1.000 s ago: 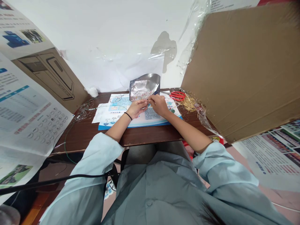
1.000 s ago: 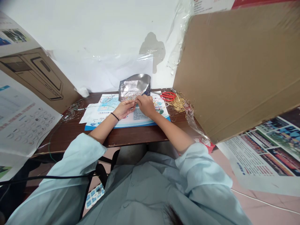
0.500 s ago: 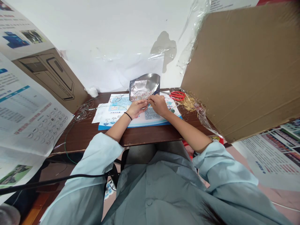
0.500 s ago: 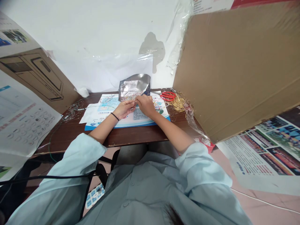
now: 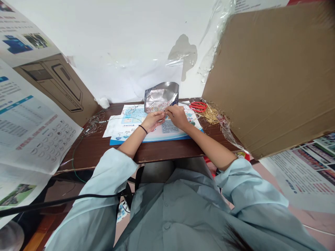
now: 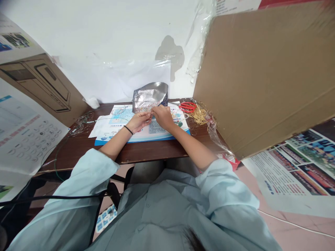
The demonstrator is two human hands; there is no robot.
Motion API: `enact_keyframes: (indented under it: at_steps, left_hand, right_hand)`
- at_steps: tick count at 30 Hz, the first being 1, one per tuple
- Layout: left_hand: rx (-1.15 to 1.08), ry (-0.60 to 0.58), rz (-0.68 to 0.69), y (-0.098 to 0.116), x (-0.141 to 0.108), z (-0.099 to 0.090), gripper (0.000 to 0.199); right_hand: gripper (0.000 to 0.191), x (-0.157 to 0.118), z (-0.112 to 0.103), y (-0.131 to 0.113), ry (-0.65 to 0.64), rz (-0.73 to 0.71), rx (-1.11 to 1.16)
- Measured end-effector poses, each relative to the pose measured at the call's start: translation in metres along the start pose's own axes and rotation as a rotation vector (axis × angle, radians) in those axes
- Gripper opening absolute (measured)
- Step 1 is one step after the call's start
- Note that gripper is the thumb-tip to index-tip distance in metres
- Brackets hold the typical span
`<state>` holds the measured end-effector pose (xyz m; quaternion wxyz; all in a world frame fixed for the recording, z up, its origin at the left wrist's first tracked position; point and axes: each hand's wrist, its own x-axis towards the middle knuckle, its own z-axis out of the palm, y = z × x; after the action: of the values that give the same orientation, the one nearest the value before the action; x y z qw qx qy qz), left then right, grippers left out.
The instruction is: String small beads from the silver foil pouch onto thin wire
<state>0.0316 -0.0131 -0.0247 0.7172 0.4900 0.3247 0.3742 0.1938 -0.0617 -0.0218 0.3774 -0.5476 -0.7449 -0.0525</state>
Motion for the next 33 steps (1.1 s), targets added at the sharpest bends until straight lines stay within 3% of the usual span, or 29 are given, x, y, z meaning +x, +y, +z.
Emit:
enact_keyframes:
  at_steps: [33]
  left_hand:
    - [0.044,-0.016,0.003,-0.0006,0.0004,-0.0020,0.031]
  right_hand:
    - [0.027,0.0002,-0.0016,-0.0016,-0.024,0.020,-0.036]
